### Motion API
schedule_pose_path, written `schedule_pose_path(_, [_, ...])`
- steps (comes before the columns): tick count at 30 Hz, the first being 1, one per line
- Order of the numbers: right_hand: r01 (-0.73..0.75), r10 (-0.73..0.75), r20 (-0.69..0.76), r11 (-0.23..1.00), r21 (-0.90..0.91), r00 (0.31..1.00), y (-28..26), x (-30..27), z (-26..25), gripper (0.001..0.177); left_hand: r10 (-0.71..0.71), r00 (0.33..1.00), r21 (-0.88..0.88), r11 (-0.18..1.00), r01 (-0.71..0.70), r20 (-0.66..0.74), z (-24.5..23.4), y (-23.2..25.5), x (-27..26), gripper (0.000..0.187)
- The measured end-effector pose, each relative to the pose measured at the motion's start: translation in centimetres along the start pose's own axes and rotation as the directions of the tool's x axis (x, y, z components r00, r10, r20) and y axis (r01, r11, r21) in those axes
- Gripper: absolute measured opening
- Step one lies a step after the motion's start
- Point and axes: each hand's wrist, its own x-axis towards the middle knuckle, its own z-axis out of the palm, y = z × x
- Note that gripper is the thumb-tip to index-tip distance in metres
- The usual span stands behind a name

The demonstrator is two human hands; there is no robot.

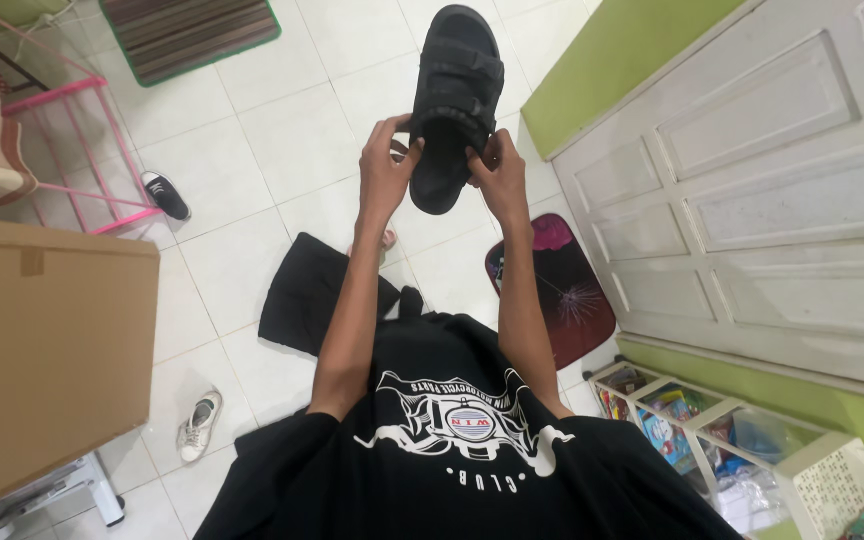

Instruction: The person picks up a sandal from the floor, carries it, and places it in a row of footwear, then picks up a shoe and lines it up with the other shoes by hand.

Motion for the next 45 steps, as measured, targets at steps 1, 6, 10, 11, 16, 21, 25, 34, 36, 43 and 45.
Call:
schedule_pose_path(1, [-0.007,0.007,-0.009,1.000,0.025,1.000,0.1,0.3,-0.3,0.027,0.000,1.000,0.000,1.000,0.000,0.006,0.4,0.1,0.3,0.033])
schedule_pose_path(6, [-0.012,0.013,-0.017,1.000,0.024,1.000,0.7,1.6,-1.5,0.027,0.029,0.998,0.001,1.000,-0.029,0.049,1.7,0.4,1.9,0.033])
schedule_pose_path(10, [-0.021,0.021,-0.021,1.000,0.001,1.000,0.9,3.0,-1.9,0.026,0.060,0.997,-0.005,0.998,-0.060,0.048,2.3,0.1,3.4,0.033])
schedule_pose_path(11, [-0.016,0.016,-0.023,1.000,0.001,1.000,0.9,3.5,-1.9,0.026,0.035,0.998,-0.006,0.999,-0.035,0.051,2.4,0.0,3.9,0.034])
schedule_pose_path(16, [-0.024,0.024,-0.035,1.000,-0.011,0.999,1.7,6.0,-2.6,0.029,0.026,0.997,0.007,1.000,-0.027,0.073,3.9,-1.0,6.9,0.034])
schedule_pose_path(21, [-0.017,0.017,-0.040,1.000,-0.020,0.999,2.4,10.2,-3.6,0.031,0.064,0.994,-0.023,0.998,-0.062,0.083,5.6,-2.0,10.8,0.036])
schedule_pose_path(25, [-0.043,0.042,-0.033,0.999,-0.032,0.999,1.6,14.8,-4.4,0.028,0.071,0.993,-0.015,0.997,-0.070,0.097,6.7,-1.4,15.3,0.035])
schedule_pose_path(34, [-0.054,0.051,-0.049,0.997,-0.056,0.997,-0.7,23.7,-3.7,0.033,0.089,0.992,0.015,0.996,-0.091,0.087,6.9,-0.1,24.9,0.036])
schedule_pose_path(36, [-0.056,0.052,-0.055,0.996,-0.064,0.997,-0.9,25.3,-3.7,0.034,0.102,0.991,0.012,0.995,-0.104,0.090,7.2,-0.1,26.4,0.035])
schedule_pose_path(43, [-0.077,0.072,-0.064,0.994,-0.080,0.995,-1.6,31.2,-3.2,0.035,0.100,0.990,0.021,0.994,-0.103,0.102,7.8,-0.5,32.5,0.034])
schedule_pose_path(45, [-0.066,0.062,-0.056,0.995,-0.071,0.997,-1.8,32.8,-3.0,0.034,0.109,0.989,0.021,0.994,-0.111,0.101,7.8,-0.7,34.1,0.034])
